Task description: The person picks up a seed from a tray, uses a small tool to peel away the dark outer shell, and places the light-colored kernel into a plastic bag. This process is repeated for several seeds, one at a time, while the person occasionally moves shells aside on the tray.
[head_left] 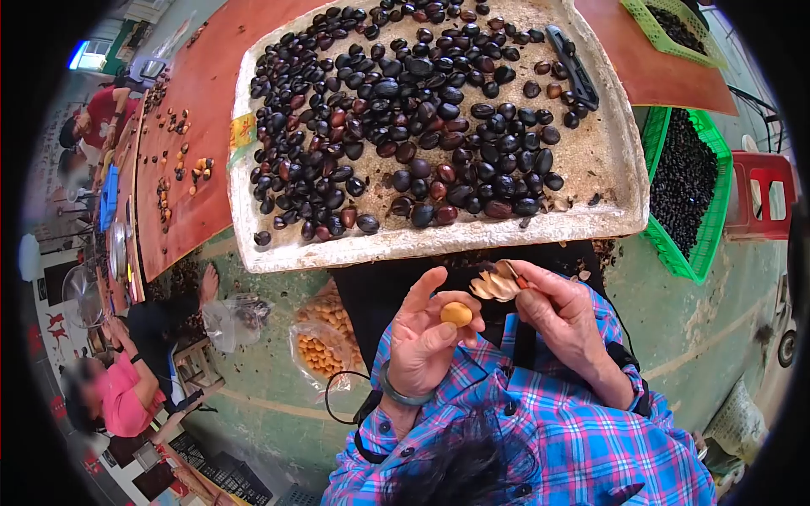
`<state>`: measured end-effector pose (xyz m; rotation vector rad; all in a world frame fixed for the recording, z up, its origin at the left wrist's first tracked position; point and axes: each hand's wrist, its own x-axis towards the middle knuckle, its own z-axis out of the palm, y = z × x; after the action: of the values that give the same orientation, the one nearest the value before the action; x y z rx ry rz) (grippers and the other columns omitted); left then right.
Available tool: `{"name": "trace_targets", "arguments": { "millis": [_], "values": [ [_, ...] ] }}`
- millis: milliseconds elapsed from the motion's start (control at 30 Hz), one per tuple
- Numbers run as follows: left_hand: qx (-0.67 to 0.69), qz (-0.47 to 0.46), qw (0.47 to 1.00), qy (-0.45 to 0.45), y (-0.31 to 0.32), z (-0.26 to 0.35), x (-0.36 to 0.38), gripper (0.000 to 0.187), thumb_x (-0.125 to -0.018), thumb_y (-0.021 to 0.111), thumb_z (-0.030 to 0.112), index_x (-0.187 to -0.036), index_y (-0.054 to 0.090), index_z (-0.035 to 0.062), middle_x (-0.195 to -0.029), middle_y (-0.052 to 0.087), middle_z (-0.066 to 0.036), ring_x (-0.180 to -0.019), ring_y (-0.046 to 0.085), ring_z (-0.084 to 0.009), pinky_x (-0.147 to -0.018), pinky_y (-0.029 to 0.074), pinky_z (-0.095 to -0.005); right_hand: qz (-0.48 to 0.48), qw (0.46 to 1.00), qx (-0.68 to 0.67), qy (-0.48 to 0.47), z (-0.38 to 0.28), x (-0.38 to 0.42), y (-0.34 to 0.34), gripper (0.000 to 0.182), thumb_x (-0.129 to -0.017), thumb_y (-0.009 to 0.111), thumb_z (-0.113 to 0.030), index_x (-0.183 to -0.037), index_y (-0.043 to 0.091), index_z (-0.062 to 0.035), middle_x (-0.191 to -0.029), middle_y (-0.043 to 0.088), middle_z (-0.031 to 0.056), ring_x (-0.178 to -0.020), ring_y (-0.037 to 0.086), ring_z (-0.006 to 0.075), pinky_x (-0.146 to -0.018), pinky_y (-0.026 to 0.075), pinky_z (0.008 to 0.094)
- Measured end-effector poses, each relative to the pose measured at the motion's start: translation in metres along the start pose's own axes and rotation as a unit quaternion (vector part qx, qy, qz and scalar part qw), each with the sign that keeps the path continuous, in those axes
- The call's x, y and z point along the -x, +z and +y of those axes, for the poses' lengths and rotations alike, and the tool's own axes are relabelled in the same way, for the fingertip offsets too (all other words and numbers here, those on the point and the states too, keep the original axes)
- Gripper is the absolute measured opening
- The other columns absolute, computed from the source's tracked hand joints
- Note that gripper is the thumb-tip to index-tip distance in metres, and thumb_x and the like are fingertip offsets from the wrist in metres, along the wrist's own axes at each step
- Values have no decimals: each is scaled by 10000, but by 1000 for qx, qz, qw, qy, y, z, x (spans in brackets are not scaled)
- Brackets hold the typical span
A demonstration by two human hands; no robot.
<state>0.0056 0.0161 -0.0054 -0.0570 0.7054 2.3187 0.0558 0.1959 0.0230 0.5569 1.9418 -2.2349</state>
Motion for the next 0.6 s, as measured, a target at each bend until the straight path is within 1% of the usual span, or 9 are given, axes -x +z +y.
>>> {"name": "trace_targets", "arguments": {
  "millis": [133, 200, 267, 333, 367, 433, 467, 533, 600],
  "values": [
    [-71, -4, 995, 71, -1, -2, 1, 601, -778, 593, -81, -1321, 367, 44, -1100, 566, -203, -939, 599, -229, -760, 505, -285, 31, 979, 169, -105, 5, 0, 3, 277, -860, 564, -98, -1115, 558, 9, -706, 582, 111, -628, 537, 102, -563, 441, 258],
    [-238, 48, 961, 130, 1, -2, 3, 621, -732, 626, -93, -1296, 399, 29, -1070, 585, -211, -939, 603, -246, -829, 490, -313, -38, 973, 222, 43, -9, 1, -3, 257, -870, 574, -165, -1031, 574, 35, -736, 590, 49, -662, 522, 75, -604, 428, 215],
    [-264, 30, 953, 147, 3, -1, 5, 608, -746, 632, -104, -1291, 379, -5, -1104, 585, -192, -990, 588, -212, -862, 477, -300, -48, 974, 211, 64, -9, 0, -4, 252, -860, 598, -195, -967, 587, 33, -729, 587, 34, -690, 535, 76, -648, 437, 203],
    [-336, 43, 924, 176, 12, -2, 5, 526, -734, 647, -90, -1220, 464, -9, -1101, 590, -180, -958, 598, -207, -844, 481, -292, -64, 995, 73, 18, 1, 1, -3, 219, -831, 634, -187, -922, 598, 9, -633, 532, 45, -595, 465, 81, -536, 393, 239],
    [-333, 41, 926, 173, 13, -2, 6, 526, -734, 647, -90, -1220, 464, -9, -1101, 590, -180, -958, 598, -207, -844, 481, -292, -63, 996, 60, 26, -2, 1, 0, 237, -826, 646, -202, -933, 600, 4, -664, 528, 13, -618, 450, 61, -545, 388, 229],
    [-550, 20, 809, 203, 16, -2, 7, 443, -704, 666, -89, -1123, 544, -12, -1069, 601, -160, -921, 607, -208, -832, 481, -285, -82, 996, 13, 30, -1, -1, 5, 250, -825, 649, -208, -946, 601, 5, -681, 533, 10, -625, 449, 59, -548, 387, 226],
    [-547, 18, 812, 201, 19, -1, 5, 443, -704, 666, -89, -1123, 544, -12, -1069, 601, -160, -921, 607, -208, -832, 481, -285, -106, 993, -36, 33, 0, -2, 5, 262, -824, 653, -214, -959, 603, 5, -698, 538, 7, -632, 448, 56, -551, 385, 223],
    [-602, -47, 759, 244, 27, 0, 1, 484, -728, 656, -82, -1179, 493, -13, -994, 638, -141, -968, 570, -215, -837, 466, -311, -116, 993, -23, 28, -2, -3, 2, 288, -821, 661, -226, -979, 603, 8, -717, 534, -4, -635, 437, 55, -554, 380, 219],
    [-590, -37, 768, 248, 35, -1, 0, 391, -706, 681, -49, -1080, 570, -17, -1057, 592, -132, -924, 601, -215, -828, 483, -306, -117, 993, -12, 33, -8, -3, 0, 292, -808, 672, -206, -993, 601, 8, -738, 573, 17, -667, 504, 68, -584, 420, 229]
  ]
}}
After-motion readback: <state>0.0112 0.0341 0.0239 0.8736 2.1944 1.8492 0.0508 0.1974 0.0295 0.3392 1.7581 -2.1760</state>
